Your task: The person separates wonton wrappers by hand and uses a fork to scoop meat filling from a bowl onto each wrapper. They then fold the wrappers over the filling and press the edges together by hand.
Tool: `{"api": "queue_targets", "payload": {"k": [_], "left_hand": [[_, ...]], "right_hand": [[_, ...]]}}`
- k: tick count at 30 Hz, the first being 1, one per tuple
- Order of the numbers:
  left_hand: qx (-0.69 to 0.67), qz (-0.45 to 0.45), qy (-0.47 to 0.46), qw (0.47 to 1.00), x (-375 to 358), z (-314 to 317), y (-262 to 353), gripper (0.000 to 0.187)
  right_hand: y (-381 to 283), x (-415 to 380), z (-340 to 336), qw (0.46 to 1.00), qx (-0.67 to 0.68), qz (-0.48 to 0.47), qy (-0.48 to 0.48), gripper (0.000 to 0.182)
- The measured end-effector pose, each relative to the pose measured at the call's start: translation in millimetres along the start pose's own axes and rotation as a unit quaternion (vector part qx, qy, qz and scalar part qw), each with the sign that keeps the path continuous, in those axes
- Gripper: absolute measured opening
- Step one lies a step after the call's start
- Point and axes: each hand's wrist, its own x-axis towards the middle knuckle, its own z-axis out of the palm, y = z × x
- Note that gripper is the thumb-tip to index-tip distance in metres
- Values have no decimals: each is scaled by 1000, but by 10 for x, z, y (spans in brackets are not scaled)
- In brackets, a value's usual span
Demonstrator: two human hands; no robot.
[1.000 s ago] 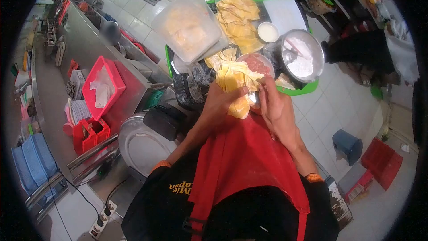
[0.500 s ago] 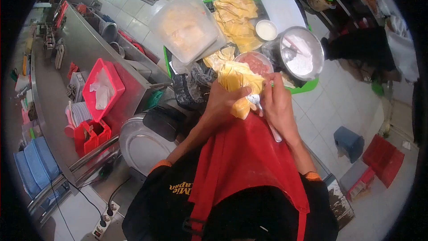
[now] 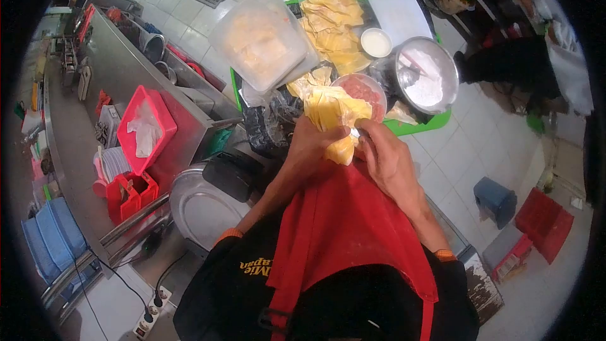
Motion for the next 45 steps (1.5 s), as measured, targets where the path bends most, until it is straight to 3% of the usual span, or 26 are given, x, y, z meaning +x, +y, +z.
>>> {"api": "queue_targets", "payload": {"k": [11, 13, 17, 19, 23, 25, 26, 28, 31, 36, 42, 45], "left_hand": [[-8, 8, -13, 1000, -34, -24, -12, 53], [-28, 18, -4, 999, -43, -16, -52, 51], [-31, -6, 2, 1000, -63, -45, -37, 48], [-69, -2, -6, 998, -70, -48, 9, 46], [-56, 7, 0, 998, -42, -121, -12, 47], [-36, 0, -4, 999, -53, -93, 35, 49], [-35, -1, -7, 999, -63, -68, 44, 49], [-51, 26, -23, 998, -72, 0, 47, 45], [-44, 32, -23, 998, -58, 38, 2, 44], [-38, 56, 10, 998, -6, 99, -34, 39], [-54, 63, 16, 996, 34, 144, 17, 34], [-72, 46, 28, 996, 61, 114, -9, 35]], "right_hand": [[-101, 59, -136, 997, 22, 52, -44, 30], [-106, 79, -271, 984, -4, 102, -149, 32], [-112, 94, -545, 970, -22, 107, -217, 36], [-220, 151, -658, 943, -102, 168, -270, 37], [-170, 123, -730, 958, -44, 151, -238, 41], [-155, 190, -618, 970, -17, 198, -141, 37], [-104, 211, -482, 970, -16, 199, -139, 37], [32, 241, -159, 995, 7, 99, 12, 31], [27, 247, -42, 997, -7, 38, 73, 23], [177, 203, 78, 994, 4, -35, 105, 25], [26, 103, 107, 994, -64, -88, 25, 35], [9, 72, 56, 996, -5, -86, -15, 35]]}}
